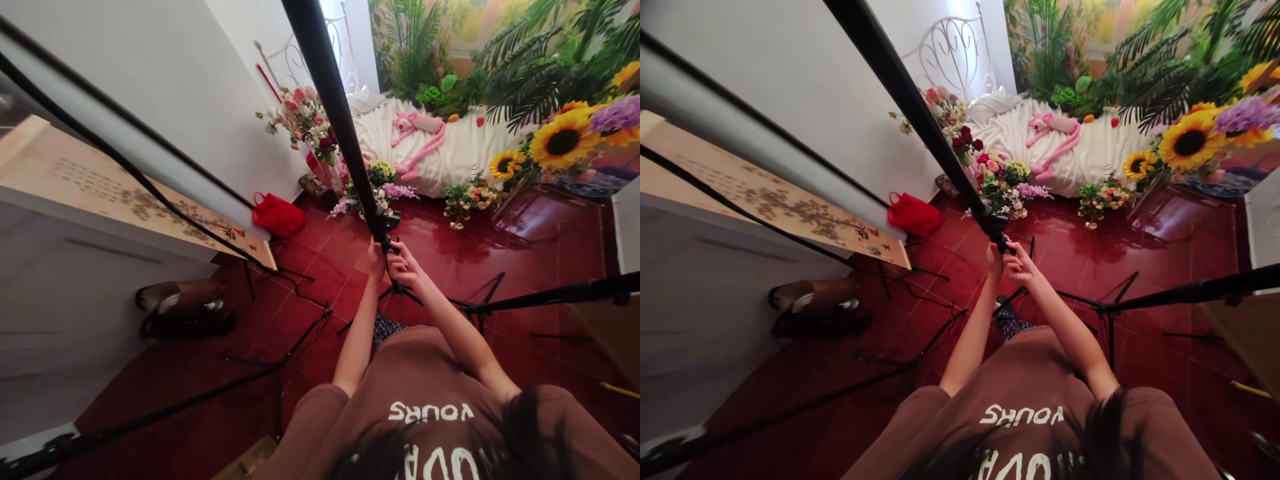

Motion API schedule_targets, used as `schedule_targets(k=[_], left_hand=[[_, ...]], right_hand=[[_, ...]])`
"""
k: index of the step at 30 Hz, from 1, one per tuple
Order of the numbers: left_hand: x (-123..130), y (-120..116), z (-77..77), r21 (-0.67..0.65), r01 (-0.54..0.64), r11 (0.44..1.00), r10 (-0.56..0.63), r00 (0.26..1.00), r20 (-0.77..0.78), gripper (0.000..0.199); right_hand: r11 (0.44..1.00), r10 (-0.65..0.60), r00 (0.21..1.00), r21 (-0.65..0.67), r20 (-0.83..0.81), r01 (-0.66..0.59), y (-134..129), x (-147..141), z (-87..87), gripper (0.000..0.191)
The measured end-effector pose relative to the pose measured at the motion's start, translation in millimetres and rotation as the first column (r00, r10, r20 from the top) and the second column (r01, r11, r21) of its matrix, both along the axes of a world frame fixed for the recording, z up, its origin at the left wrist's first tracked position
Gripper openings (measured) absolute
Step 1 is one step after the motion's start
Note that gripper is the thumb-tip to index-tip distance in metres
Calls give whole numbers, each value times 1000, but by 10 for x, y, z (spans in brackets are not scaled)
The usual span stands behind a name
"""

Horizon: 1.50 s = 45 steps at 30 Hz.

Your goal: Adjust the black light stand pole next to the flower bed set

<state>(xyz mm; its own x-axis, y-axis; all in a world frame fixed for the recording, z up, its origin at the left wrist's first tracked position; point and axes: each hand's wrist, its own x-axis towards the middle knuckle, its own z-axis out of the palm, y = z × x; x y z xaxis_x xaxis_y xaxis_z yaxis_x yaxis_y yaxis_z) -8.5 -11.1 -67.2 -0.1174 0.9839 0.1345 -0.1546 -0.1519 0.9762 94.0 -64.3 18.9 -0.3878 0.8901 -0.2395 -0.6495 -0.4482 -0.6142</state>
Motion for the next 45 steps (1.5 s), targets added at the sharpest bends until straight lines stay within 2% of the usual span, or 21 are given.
schedule_targets(k=[1, 2, 3, 5, 7, 8, 9, 10, 12, 14, 16, 19, 23, 26, 29, 31, 33, 36, 40, 42, 45], left_hand=[[-1, -3, 7, 6, -6, 1000, 6, 1000, -7, 78], [-2, -8, 16, 11, -9, 1000, 9, 1000, -12, 79], [-2, -13, 26, 17, -8, 1000, 9, 1000, -14, 79], [2, -27, 57, 32, -6, 999, 6, 1000, -6, 79], [13, -45, 102, 43, -15, 999, 14, 1000, 6, 79], [19, -56, 128, 44, -18, 999, 18, 1000, 12, 79], [25, -67, 154, 43, -19, 999, 18, 1000, 18, 78], [29, -78, 177, 40, -16, 999, 15, 1000, 22, 78], [34, -93, 207, 35, -5, 999, 4, 1000, 30, 78], [32, -96, 207, 38, -3, 999, 2, 999, 32, 78], [28, -84, 182, 43, -1, 999, 0, 999, 36, 79], [30, -49, 124, 52, 1, 999, -3, 999, 41, 77], [51, -2, 67, 64, -63, 996, 62, 998, 16, 71], [58, 3, 45, 40, -110, 993, 111, 994, -20, 70], [32, -34, 67, 26, -68, 997, 69, 996, -47, 69], [-3, -75, 139, 59, -53, 997, 56, 996, -68, 67], [-39, -109, 277, 105, -48, 993, 57, 995, -85, 63], [-52, -99, 583, 164, -21, 986, 35, 996, -80, 57], [19, 34, 964, 231, 35, 972, -37, 999, 4, 57], [58, 101, 1064, 227, 90, 970, -105, 993, 52, 62], [90, 144, 1110, 194, 120, 974, -139, 986, 91, 66]], right_hand=[[996, -61, 973, 71, 222, 47, 8, 25, 43, 31], [987, -128, 904, 145, 407, 74, 11, 59, 90, 33], [971, -199, 804, 224, 560, 85, 7, 104, 139, 33], [923, -335, 551, 382, 764, 31, -24, 212, 227, 30], [867, -444, 250, 484, 860, -123, -77, 322, 285, 26], [841, -491, 125, 507, 862, -192, -105, 368, 299, 25], [822, -526, 59, 525, 849, -222, -128, 405, 306, 25], [806, -558, 35, 552, 829, -216, -145, 430, 308, 25], [770, -622, 69, 626, 780, -126, -150, 439, 307, 22], [732, -666, 171, 680, 726, -31, -106, 392, 312, 20], [715, -668, 284, 699, 688, -14, -14, 294, 323, 31], [740, -598, 386, 669, 703, -72, 197, 95, 336, 38], [833, -417, 455, 531, 787, -154, 505, -125, 378, 35], [826, -300, 511, 487, 806, -284, 657, -183, 453, 41], [799, -290, 525, 504, 800, -327, 715, -197, 562, 46], [796, -300, 562, 527, 771, -298, 724, -217, 673, 47], [794, -309, 607, 550, 732, -259, 731, -247, 833, 45], [787, -352, 631, 584, 691, -200, 753, -292, 1157, 40], [754, -406, 652, 637, 640, -156, 780, -345, 1561, 33], [737, -417, 661, 658, 624, -156, 778, -371, 1677, 33], [702, -445, 656, 692, 610, -168, 751, -371, 1750, 34]])
